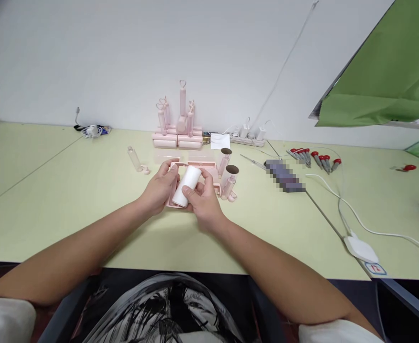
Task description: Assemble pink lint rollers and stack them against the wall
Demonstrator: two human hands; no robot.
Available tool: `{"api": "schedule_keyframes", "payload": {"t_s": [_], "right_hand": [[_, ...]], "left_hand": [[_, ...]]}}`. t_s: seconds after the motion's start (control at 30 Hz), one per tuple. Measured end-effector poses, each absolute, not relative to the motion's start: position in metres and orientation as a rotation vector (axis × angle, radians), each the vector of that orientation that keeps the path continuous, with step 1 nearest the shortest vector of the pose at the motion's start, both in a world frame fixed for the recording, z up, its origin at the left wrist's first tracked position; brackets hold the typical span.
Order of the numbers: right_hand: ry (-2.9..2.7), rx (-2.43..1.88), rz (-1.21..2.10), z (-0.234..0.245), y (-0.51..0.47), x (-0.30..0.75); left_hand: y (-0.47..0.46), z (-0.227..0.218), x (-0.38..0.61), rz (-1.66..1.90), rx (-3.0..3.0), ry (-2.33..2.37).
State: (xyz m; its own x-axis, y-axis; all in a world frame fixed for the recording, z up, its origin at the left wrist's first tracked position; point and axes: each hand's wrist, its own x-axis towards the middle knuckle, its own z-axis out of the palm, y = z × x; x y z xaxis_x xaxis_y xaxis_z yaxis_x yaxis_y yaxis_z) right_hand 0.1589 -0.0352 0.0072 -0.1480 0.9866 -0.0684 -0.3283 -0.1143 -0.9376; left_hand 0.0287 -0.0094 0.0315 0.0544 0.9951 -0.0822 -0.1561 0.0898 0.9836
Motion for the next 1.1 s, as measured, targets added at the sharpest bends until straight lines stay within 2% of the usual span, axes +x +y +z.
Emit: {"api": "schedule_keyframes", "payload": {"t_s": [0.23,0.4,0.73,0.97,1.1], "right_hand": [[-1.129,-0.913,1.511,0.006,-0.04,0.159],[-1.206,-0.945,1.448,0.008,-0.042,0.159],[-1.535,-1.114,1.344,0.011,-0.035,0.172],[-1.696,-1.244,1.166,0.01,-0.035,0.172],[-1.762,-1.271,1.184,0.012,-0.035,0.173]], "left_hand": [[-0.012,0.024,0.034,1.267,1.047,1.018],[-0.007,0.019,0.021,1.3,1.313,1.019],[0.003,0.022,-0.019,1.014,2.084,0.91],[0.001,0.025,-0.019,0.915,2.229,0.923],[0.0,0.025,-0.02,0.847,2.252,0.978]]}}
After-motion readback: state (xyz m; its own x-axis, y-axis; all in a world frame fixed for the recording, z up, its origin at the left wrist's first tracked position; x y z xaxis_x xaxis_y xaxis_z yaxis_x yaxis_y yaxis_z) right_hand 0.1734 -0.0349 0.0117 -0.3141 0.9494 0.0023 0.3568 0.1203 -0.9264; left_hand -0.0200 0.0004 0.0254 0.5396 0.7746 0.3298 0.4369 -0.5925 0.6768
